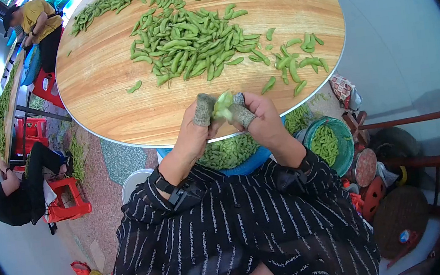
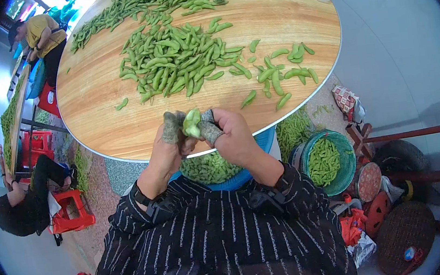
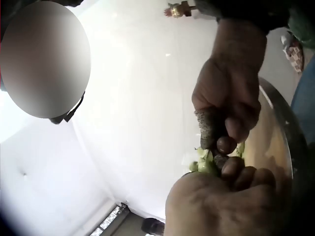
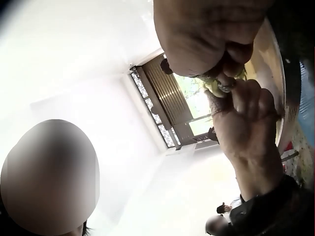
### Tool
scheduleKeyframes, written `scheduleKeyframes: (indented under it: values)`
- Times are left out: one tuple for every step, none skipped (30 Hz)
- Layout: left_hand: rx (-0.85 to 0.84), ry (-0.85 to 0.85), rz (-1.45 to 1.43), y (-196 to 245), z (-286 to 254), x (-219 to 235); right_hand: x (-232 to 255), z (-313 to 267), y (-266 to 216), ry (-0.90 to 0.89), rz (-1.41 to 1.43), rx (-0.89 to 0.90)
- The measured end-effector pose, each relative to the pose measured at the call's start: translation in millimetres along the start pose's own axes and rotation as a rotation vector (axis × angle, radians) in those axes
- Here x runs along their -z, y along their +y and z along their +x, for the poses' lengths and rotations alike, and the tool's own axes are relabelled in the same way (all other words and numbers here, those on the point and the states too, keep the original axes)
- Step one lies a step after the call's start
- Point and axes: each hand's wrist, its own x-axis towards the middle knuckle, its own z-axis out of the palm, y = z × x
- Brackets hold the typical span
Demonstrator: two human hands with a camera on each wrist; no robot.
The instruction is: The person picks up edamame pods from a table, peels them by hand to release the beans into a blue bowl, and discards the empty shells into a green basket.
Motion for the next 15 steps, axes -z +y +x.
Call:
scheduleKeyframes:
  values:
    - [0.005, 0.009, 0.073, 2.2, 0.2, -0.2, -1.6, -0.6, -1.1, -0.001, 0.000, 0.000]
    - [0.004, 0.010, 0.073, 4.5, 0.4, -1.5, -4.3, -1.5, -2.4, 0.001, -0.142, 0.064]
    - [-0.071, -0.024, 0.190, 6.8, 1.1, -3.7, -6.4, -1.8, -4.3, 0.003, -0.284, 0.129]
    - [-0.147, -0.059, 0.308, 8.1, 1.3, -4.8, -7.8, -1.6, -7.2, 0.001, -0.286, 0.130]
    - [-0.148, -0.058, 0.307, 8.3, 1.7, -3.4, -8.9, -0.7, -10.5, 0.014, -0.281, 0.145]
    - [-0.084, -0.065, 0.233, 8.0, 2.4, -0.6, -9.3, 0.3, -12.6, 0.028, -0.277, 0.161]
    - [-0.021, -0.071, 0.159, 8.2, 3.3, 2.0, -8.7, 1.8, -12.6, 0.026, -0.278, 0.164]
    - [-0.025, -0.072, 0.160, 8.2, 3.9, 3.7, -7.5, 3.7, -11.7, 0.021, -0.228, 0.123]
    - [-0.004, -0.113, 0.037, 7.6, 3.8, 5.5, -6.9, 4.8, -11.2, 0.017, -0.177, 0.081]
    - [0.017, -0.152, -0.086, 8.4, 3.5, 6.9, -7.7, 4.4, -12.3, 0.016, -0.178, 0.082]
    - [0.014, -0.151, -0.088, 13.4, 2.3, 7.8, -9.3, 3.1, -14.0, 0.031, -0.253, 0.139]
    - [0.118, -0.123, -0.052, 22.8, 0.1, 6.9, -10.3, 2.5, -15.1, 0.044, -0.329, 0.196]
    - [0.224, -0.093, -0.017, 28.8, -1.4, 6.8, -9.8, 2.8, -12.4, 0.039, -0.331, 0.195]
    - [0.222, -0.089, -0.022, 30.7, -1.3, 7.6, -8.4, 3.5, -7.2, 0.044, -0.528, 0.309]
    - [0.237, -0.095, -0.051, 32.7, -0.4, 8.7, -8.1, 4.3, -4.5, 0.048, -0.725, 0.426]
